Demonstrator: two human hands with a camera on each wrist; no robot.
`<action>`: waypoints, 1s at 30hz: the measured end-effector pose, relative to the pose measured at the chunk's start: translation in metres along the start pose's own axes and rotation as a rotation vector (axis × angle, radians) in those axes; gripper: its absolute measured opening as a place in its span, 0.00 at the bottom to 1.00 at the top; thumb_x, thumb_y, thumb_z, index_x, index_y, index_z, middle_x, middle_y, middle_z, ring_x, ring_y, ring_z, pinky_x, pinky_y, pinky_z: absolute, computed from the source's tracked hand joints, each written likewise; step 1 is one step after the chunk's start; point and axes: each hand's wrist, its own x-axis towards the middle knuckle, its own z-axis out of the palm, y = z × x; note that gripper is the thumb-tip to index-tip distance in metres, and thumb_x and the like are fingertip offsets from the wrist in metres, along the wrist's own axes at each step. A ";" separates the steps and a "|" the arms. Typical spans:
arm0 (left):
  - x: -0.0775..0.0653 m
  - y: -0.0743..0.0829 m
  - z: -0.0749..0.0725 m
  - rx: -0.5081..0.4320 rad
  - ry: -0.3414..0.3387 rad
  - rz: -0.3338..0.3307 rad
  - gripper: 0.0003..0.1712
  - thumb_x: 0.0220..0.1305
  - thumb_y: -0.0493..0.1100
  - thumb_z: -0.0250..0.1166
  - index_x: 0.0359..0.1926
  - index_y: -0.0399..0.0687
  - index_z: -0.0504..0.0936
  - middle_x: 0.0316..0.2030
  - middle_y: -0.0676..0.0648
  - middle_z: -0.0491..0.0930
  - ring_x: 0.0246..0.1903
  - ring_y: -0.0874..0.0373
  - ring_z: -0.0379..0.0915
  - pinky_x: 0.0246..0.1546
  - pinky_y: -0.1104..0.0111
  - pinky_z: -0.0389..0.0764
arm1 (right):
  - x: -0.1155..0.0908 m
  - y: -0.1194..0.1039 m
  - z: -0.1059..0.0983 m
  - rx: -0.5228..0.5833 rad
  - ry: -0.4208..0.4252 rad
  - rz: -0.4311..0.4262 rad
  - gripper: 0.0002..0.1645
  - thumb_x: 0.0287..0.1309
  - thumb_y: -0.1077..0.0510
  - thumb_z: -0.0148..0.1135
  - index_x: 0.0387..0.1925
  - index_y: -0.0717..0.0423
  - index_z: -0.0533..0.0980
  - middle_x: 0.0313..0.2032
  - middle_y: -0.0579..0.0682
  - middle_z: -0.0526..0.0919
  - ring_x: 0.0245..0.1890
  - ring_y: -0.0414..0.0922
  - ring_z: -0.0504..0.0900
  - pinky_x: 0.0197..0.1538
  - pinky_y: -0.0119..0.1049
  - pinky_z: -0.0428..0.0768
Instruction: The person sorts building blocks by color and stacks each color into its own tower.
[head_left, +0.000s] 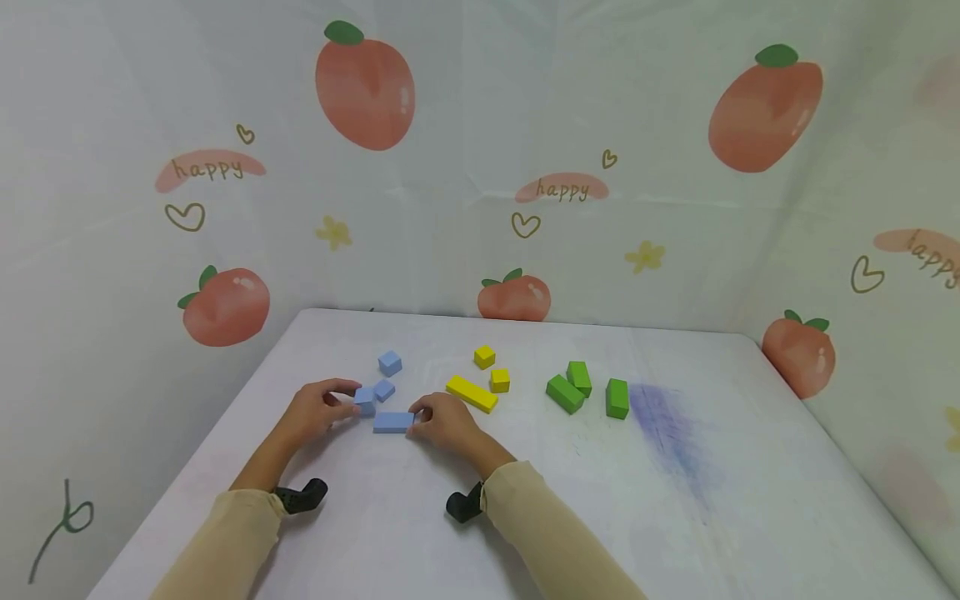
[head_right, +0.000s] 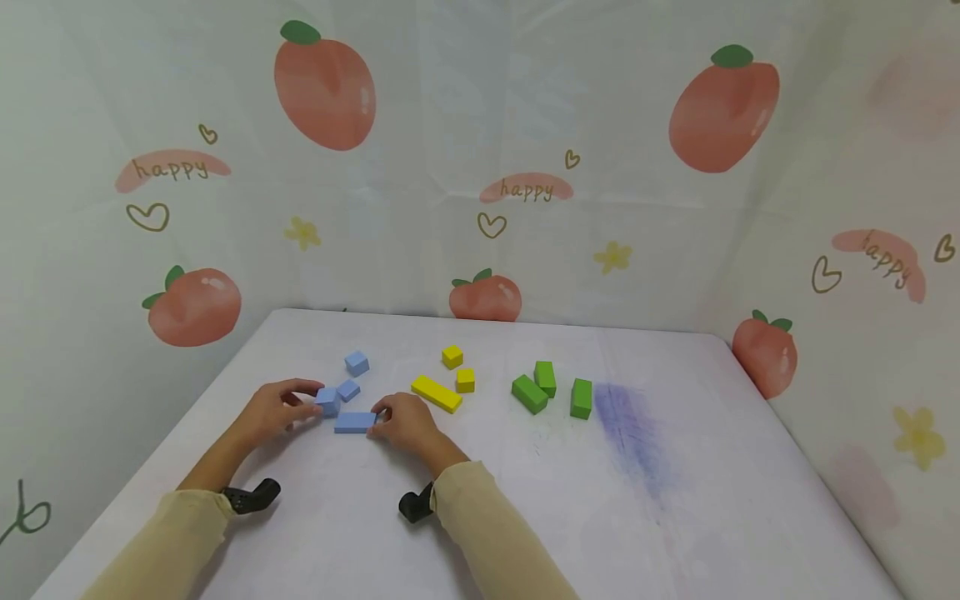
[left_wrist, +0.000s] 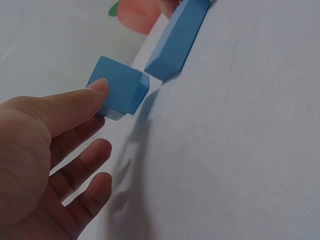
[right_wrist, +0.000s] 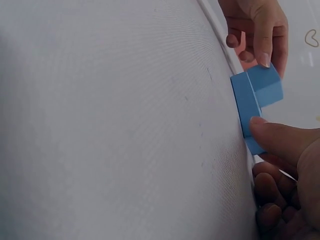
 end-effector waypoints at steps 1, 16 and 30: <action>-0.001 0.002 0.000 -0.004 -0.002 0.007 0.26 0.60 0.45 0.70 0.59 0.43 0.77 0.49 0.41 0.79 0.37 0.51 0.71 0.32 0.65 0.77 | 0.000 0.000 0.000 0.000 0.001 -0.002 0.18 0.54 0.52 0.73 0.47 0.48 0.83 0.29 0.42 0.75 0.32 0.40 0.72 0.34 0.30 0.71; -0.009 0.013 0.005 0.004 -0.059 0.057 0.25 0.60 0.49 0.70 0.57 0.48 0.80 0.47 0.44 0.80 0.38 0.52 0.72 0.30 0.65 0.78 | 0.000 -0.001 -0.001 -0.003 -0.001 -0.002 0.18 0.54 0.52 0.73 0.47 0.49 0.83 0.28 0.42 0.75 0.32 0.40 0.72 0.34 0.30 0.71; -0.012 0.015 0.012 -0.007 -0.063 0.144 0.24 0.58 0.47 0.72 0.54 0.45 0.81 0.47 0.43 0.81 0.36 0.53 0.72 0.28 0.63 0.77 | 0.000 -0.001 -0.001 -0.028 0.001 -0.011 0.18 0.54 0.51 0.73 0.47 0.48 0.83 0.28 0.41 0.75 0.32 0.39 0.71 0.35 0.29 0.71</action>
